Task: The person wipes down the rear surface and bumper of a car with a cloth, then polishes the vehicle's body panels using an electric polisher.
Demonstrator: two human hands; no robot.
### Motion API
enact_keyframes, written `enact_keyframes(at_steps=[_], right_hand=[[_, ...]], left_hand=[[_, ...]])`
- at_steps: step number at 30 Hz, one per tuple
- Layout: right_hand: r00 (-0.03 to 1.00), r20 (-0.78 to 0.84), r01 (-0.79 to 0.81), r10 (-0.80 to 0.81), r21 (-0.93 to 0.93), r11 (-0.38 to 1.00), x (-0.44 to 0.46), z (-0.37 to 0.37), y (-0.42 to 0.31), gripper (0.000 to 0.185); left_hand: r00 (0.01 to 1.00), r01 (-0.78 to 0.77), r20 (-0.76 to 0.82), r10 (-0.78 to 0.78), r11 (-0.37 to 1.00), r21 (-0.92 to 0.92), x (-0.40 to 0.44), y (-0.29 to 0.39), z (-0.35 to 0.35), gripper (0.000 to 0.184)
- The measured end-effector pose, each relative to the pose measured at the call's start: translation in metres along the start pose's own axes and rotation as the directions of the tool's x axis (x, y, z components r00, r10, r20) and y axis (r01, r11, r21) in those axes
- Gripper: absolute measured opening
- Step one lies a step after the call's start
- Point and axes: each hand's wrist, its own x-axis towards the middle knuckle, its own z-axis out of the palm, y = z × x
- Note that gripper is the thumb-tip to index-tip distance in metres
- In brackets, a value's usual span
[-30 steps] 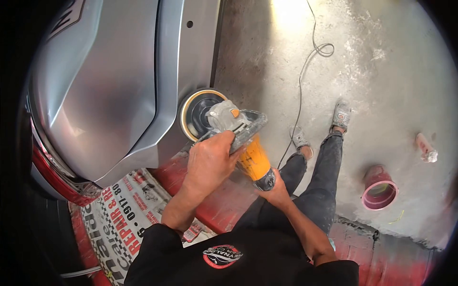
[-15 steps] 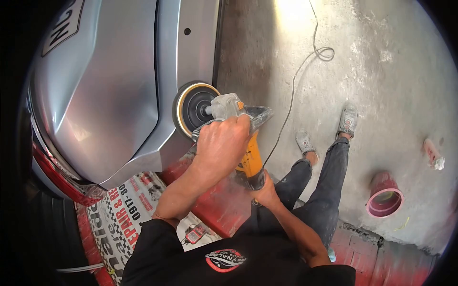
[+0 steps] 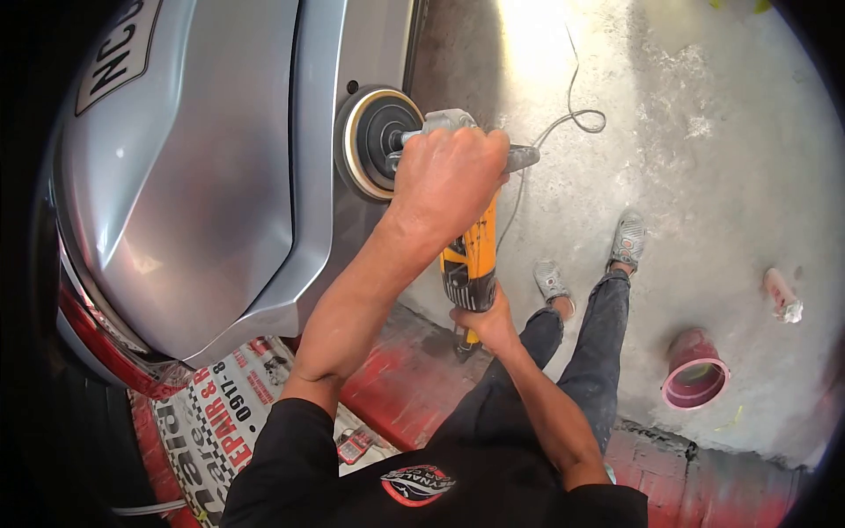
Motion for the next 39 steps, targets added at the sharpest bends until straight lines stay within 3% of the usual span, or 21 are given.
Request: enact_keyframes(at_steps=[2, 9, 12, 15, 27, 30, 39], right_hand=[[1.000, 0.011, -0.003, 0.003, -0.004, 1.000, -0.003, 0.000, -0.007, 0.043], [0.989, 0.029, -0.148, 0.145, 0.099, 0.984, -0.067, 0.001, 0.044, 0.049], [0.980, 0.027, -0.201, 0.199, 0.160, 0.966, -0.086, 0.016, 0.024, 0.047], [0.982, -0.036, -0.179, 0.186, 0.139, 0.974, -0.082, 0.023, 0.010, 0.044], [0.981, -0.013, -0.192, 0.192, -0.006, 0.981, 0.001, -0.004, -0.162, 0.048], [0.983, -0.014, -0.182, 0.181, -0.040, 0.983, 0.027, -0.007, -0.215, 0.050], [0.998, -0.011, -0.058, 0.057, -0.087, 0.995, 0.131, -0.004, -0.359, 0.043]], left_hand=[[1.000, 0.014, 0.018, -0.013, 1.000, -0.021, -0.003, -0.001, -0.003, 0.021], [0.999, 0.020, 0.041, -0.017, 0.996, -0.082, -0.057, 0.003, 0.018, 0.015], [0.999, -0.006, 0.031, 0.010, 0.992, -0.125, -0.061, -0.007, 0.014, 0.002], [0.998, -0.018, 0.051, 0.024, 0.993, -0.119, -0.046, -0.016, 0.016, 0.013], [0.997, 0.023, -0.075, -0.034, 0.990, -0.139, 0.099, -0.045, -0.070, 0.003], [0.995, 0.047, -0.067, -0.068, 0.960, -0.275, 0.150, -0.061, -0.092, 0.009], [0.988, 0.038, -0.140, -0.058, 0.989, -0.146, 0.300, -0.101, -0.150, 0.010]])
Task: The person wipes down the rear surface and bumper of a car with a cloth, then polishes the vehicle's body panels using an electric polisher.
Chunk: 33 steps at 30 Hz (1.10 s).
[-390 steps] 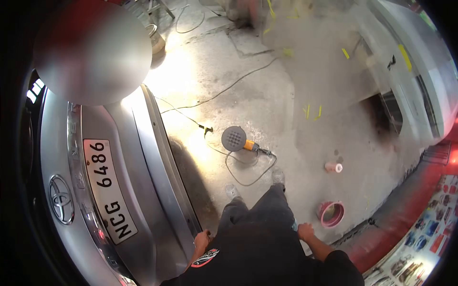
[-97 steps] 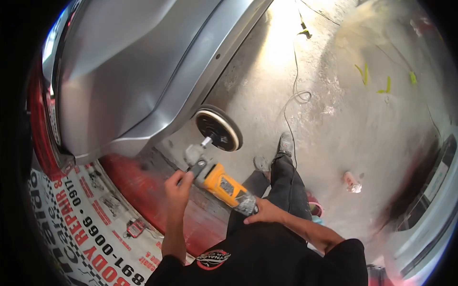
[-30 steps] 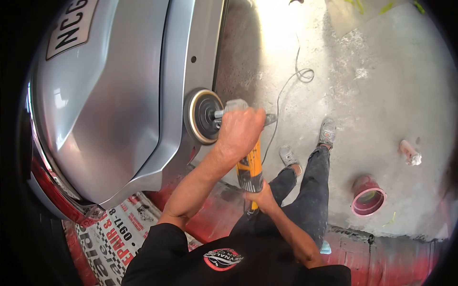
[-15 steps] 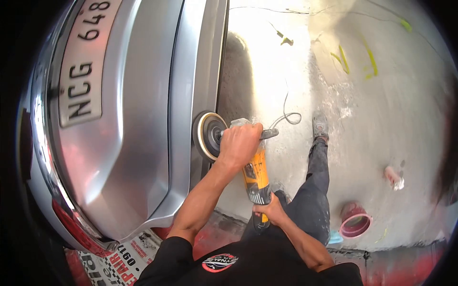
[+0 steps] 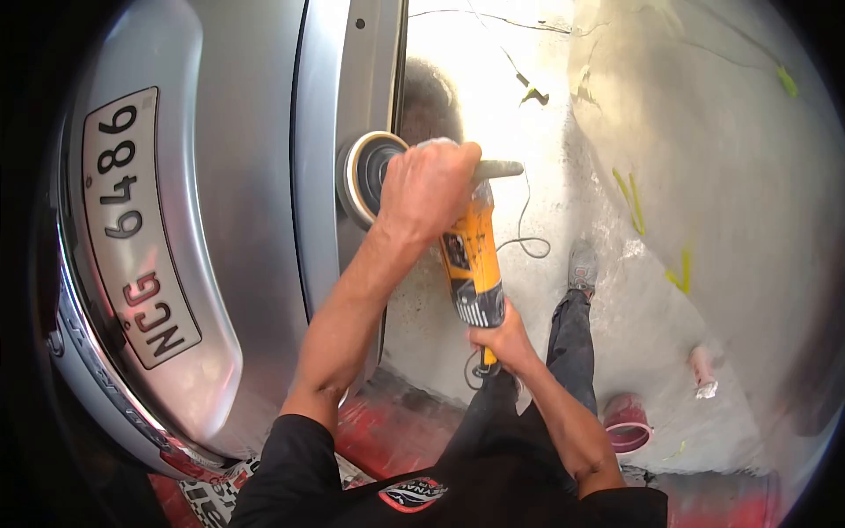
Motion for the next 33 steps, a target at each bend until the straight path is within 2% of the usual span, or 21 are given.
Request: enact_keyframes(at_steps=[2, 5, 7, 12, 17, 22, 25, 29, 31, 32, 33], right_hand=[[0.999, -0.008, 0.047, -0.047, -0.021, 0.999, 0.022, -0.001, -0.029, 0.043], [0.994, -0.015, 0.107, -0.107, -0.032, 0.994, 0.053, 0.000, -0.073, 0.041], [0.991, 0.004, 0.137, -0.137, -0.034, 0.990, 0.075, -0.001, -0.094, 0.043], [0.979, -0.004, 0.201, -0.203, -0.126, 0.971, 0.090, -0.002, -0.111, 0.039], [0.987, 0.018, 0.162, -0.162, -0.188, 0.969, 0.051, -0.011, -0.058, 0.037], [0.999, 0.000, 0.045, -0.046, -0.225, 0.973, -0.014, -0.024, 0.048, 0.049], [0.999, -0.031, -0.023, 0.014, -0.345, 0.938, -0.062, -0.023, 0.098, 0.052], [0.974, -0.044, -0.224, 0.220, -0.291, 0.930, -0.117, -0.024, 0.139, 0.064], [0.985, -0.069, -0.170, 0.155, -0.385, 0.907, -0.134, -0.020, 0.144, 0.065], [0.990, -0.089, -0.139, 0.112, -0.396, 0.908, -0.143, -0.016, 0.136, 0.068], [0.994, -0.104, -0.092, 0.046, -0.489, 0.867, -0.148, -0.010, 0.119, 0.070]], left_hand=[[1.000, 0.003, 0.018, -0.004, 0.999, 0.038, 0.035, -0.002, -0.010, 0.010], [0.993, -0.005, -0.115, 0.014, 0.997, 0.079, 0.079, -0.014, -0.015, 0.006], [0.991, 0.029, -0.134, -0.012, 0.992, 0.120, 0.102, -0.017, -0.024, 0.008], [0.977, 0.106, -0.197, -0.081, 0.987, 0.119, 0.112, -0.016, -0.035, 0.012], [0.983, 0.095, -0.163, -0.088, 0.995, 0.039, 0.037, -0.003, -0.026, 0.002], [0.983, 0.109, -0.136, -0.125, 0.987, -0.116, -0.074, 0.011, 0.018, 0.007], [0.977, 0.162, -0.111, -0.183, 0.971, -0.173, -0.147, 0.018, 0.041, 0.009], [0.976, 0.191, -0.059, -0.210, 0.952, -0.239, -0.219, 0.026, 0.042, 0.013], [0.972, 0.196, -0.061, -0.226, 0.929, -0.313, -0.240, 0.026, 0.038, 0.017], [0.965, 0.186, -0.115, -0.236, 0.923, -0.337, -0.246, 0.024, 0.033, 0.018], [0.954, 0.175, -0.166, -0.248, 0.916, -0.361, -0.251, 0.023, 0.027, 0.019]])
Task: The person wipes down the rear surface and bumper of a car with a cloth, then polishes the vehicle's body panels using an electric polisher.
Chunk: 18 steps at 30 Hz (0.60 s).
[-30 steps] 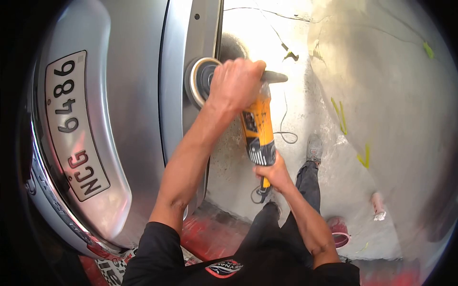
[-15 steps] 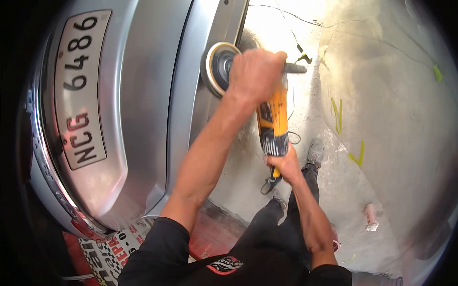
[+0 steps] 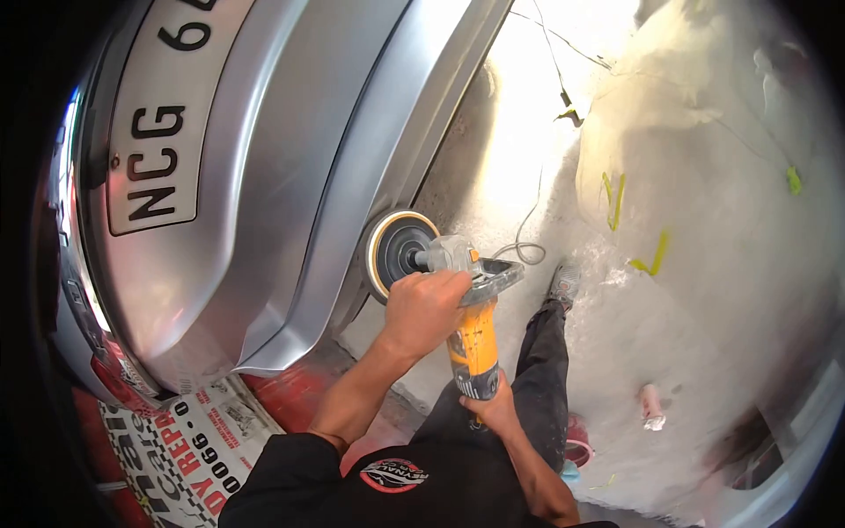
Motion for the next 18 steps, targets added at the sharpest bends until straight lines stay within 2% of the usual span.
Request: enact_keyframes(at_steps=[2, 4, 7, 9, 11, 15, 18], right_hand=[[0.992, -0.065, 0.095, -0.110, -0.204, 0.974, -0.007, -0.005, -0.037, 0.073], [0.983, -0.117, 0.099, -0.144, -0.323, 0.941, -0.012, -0.017, -0.076, 0.078], [0.962, -0.045, 0.204, -0.268, -0.530, 0.823, -0.013, -0.034, -0.136, 0.082], [0.968, 0.015, 0.196, -0.252, -0.672, 0.714, -0.020, -0.032, -0.187, 0.084], [0.970, 0.079, 0.203, -0.228, -0.780, 0.592, -0.022, -0.030, -0.226, 0.088], [0.967, 0.156, 0.225, -0.202, -0.896, 0.384, -0.013, -0.016, -0.290, 0.086], [0.962, 0.173, 0.232, -0.213, -0.926, 0.298, -0.001, -0.019, -0.322, 0.086]], left_hand=[[0.995, 0.019, -0.100, -0.024, 0.998, -0.055, -0.006, 0.001, -0.023, 0.018], [0.977, 0.056, -0.199, -0.078, 0.992, -0.115, -0.011, 0.003, -0.054, 0.017], [0.897, 0.067, -0.409, -0.167, 0.967, -0.247, -0.032, -0.008, -0.081, 0.025], [0.820, 0.124, -0.498, -0.282, 0.937, -0.327, -0.049, -0.016, -0.093, 0.026], [0.717, 0.206, -0.556, -0.420, 0.890, -0.406, -0.064, -0.026, -0.090, 0.025], [0.527, 0.258, -0.650, -0.547, 0.832, -0.491, -0.069, -0.035, -0.086, 0.027], [0.463, 0.322, -0.607, -0.645, 0.761, -0.563, -0.047, -0.034, -0.088, 0.027]])
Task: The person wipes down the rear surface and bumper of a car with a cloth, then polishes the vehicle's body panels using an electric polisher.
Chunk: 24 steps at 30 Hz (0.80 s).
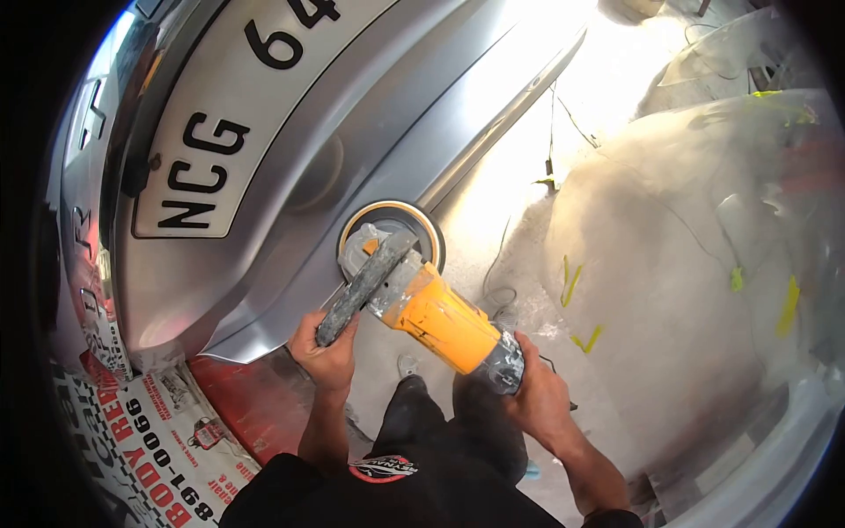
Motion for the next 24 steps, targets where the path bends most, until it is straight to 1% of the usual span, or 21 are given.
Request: enact_keyframes(at_steps=[3, 6, 7, 8, 9, 10, 11, 12, 13, 14, 15, 16, 17, 18, 19, 20, 21, 22, 24], right_hand=[[0.995, -0.086, 0.041, -0.043, -0.019, 0.999, 0.021, -0.029, 0.001, 0.085], [0.975, -0.205, 0.091, -0.083, 0.028, 0.995, 0.044, -0.052, 0.010, 0.083], [0.972, -0.229, 0.071, -0.054, 0.064, 0.995, 0.053, -0.066, 0.014, 0.080], [0.959, -0.278, 0.067, -0.043, 0.076, 0.995, 0.061, -0.078, 0.018, 0.078], [0.951, -0.305, 0.087, -0.039, 0.145, 0.986, 0.072, -0.089, 0.034, 0.077], [0.943, -0.331, 0.108, -0.031, 0.215, 0.971, 0.084, -0.099, 0.051, 0.075], [0.941, -0.338, 0.056, -0.004, 0.143, 0.988, 0.092, -0.117, 0.053, 0.074], [0.938, -0.346, 0.006, 0.019, 0.070, 0.998, 0.098, -0.136, 0.049, 0.072], [0.917, -0.399, 0.037, 0.007, 0.102, 0.994, 0.103, -0.148, 0.041, 0.068], [0.900, -0.435, 0.060, -0.001, 0.120, 0.991, 0.109, -0.153, 0.048, 0.065], [0.901, -0.433, 0.042, 0.011, 0.113, 0.993, 0.112, -0.158, 0.046, 0.064], [0.903, -0.430, 0.027, 0.021, 0.105, 0.994, 0.115, -0.163, 0.044, 0.062], [0.899, -0.436, 0.090, -0.028, 0.122, 0.988, 0.117, -0.163, 0.050, 0.059], [0.903, -0.427, 0.098, -0.042, 0.110, 0.989, 0.116, -0.160, 0.051, 0.059], [0.904, -0.424, 0.104, -0.052, 0.100, 0.990, 0.113, -0.157, 0.051, 0.058], [0.903, -0.425, 0.107, -0.060, 0.087, 0.990, 0.111, -0.158, 0.051, 0.058], [0.912, -0.407, 0.098, -0.046, 0.108, 0.989, 0.104, -0.151, 0.051, 0.060], [0.918, -0.397, 0.039, 0.005, 0.103, 0.994, 0.093, -0.142, 0.037, 0.065], [0.930, -0.360, 0.099, -0.073, 0.056, 0.993, 0.079, -0.121, 0.051, 0.070]], left_hand=[[1.000, -0.011, -0.020, 0.010, 0.999, -0.050, 0.025, 0.010, 0.036, 0.026], [0.995, -0.098, -0.017, 0.096, 0.981, -0.165, 0.061, 0.023, 0.081, 0.023], [0.994, -0.112, -0.014, 0.112, 0.969, -0.222, 0.076, 0.033, 0.101, 0.022], [0.991, -0.131, -0.015, 0.131, 0.965, -0.228, 0.090, 0.044, 0.121, 0.021], [0.987, -0.159, -0.018, 0.160, 0.948, -0.276, 0.104, 0.053, 0.142, 0.021], [0.986, -0.150, 0.010, 0.164, 0.927, -0.344, 0.117, 0.063, 0.162, 0.020], [0.970, -0.242, -0.055, 0.239, 0.895, -0.374, 0.130, 0.067, 0.190, 0.020], [0.966, -0.253, -0.058, 0.251, 0.880, -0.401, 0.142, 0.083, 0.205, 0.019], [0.970, -0.236, -0.044, 0.239, 0.879, -0.414, 0.151, 0.087, 0.230, 0.018], [0.964, -0.250, -0.030, 0.263, 0.869, -0.426, 0.159, 0.092, 0.239, 0.017], [0.954, -0.292, -0.070, 0.292, 0.851, -0.437, 0.165, 0.094, 0.252, 0.017], [0.956, -0.285, -0.046, 0.291, 0.875, -0.391, 0.167, 0.095, 0.260, 0.017], [0.959, -0.276, -0.054, 0.278, 0.874, -0.399, 0.166, 0.096, 0.262, 0.017], [0.961, -0.271, -0.059, 0.271, 0.871, -0.411, 0.166, 0.097, 0.259, 0.017], [0.969, -0.227, -0.008, 0.246, 0.879, -0.419, 0.162, 0.094, 0.253, 0.018], [0.968, -0.243, -0.037, 0.250, 0.878, -0.413, 0.157, 0.091, 0.248, 0.018], [0.963, -0.263, -0.066, 0.260, 0.872, -0.413, 0.148, 0.086, 0.238, 0.018], [0.958, -0.284, -0.091, 0.271, 0.863, -0.418, 0.138, 0.081, 0.226, 0.019], [0.967, -0.253, -0.081, 0.241, 0.891, -0.377, 0.113, 0.068, 0.190, 0.021]])
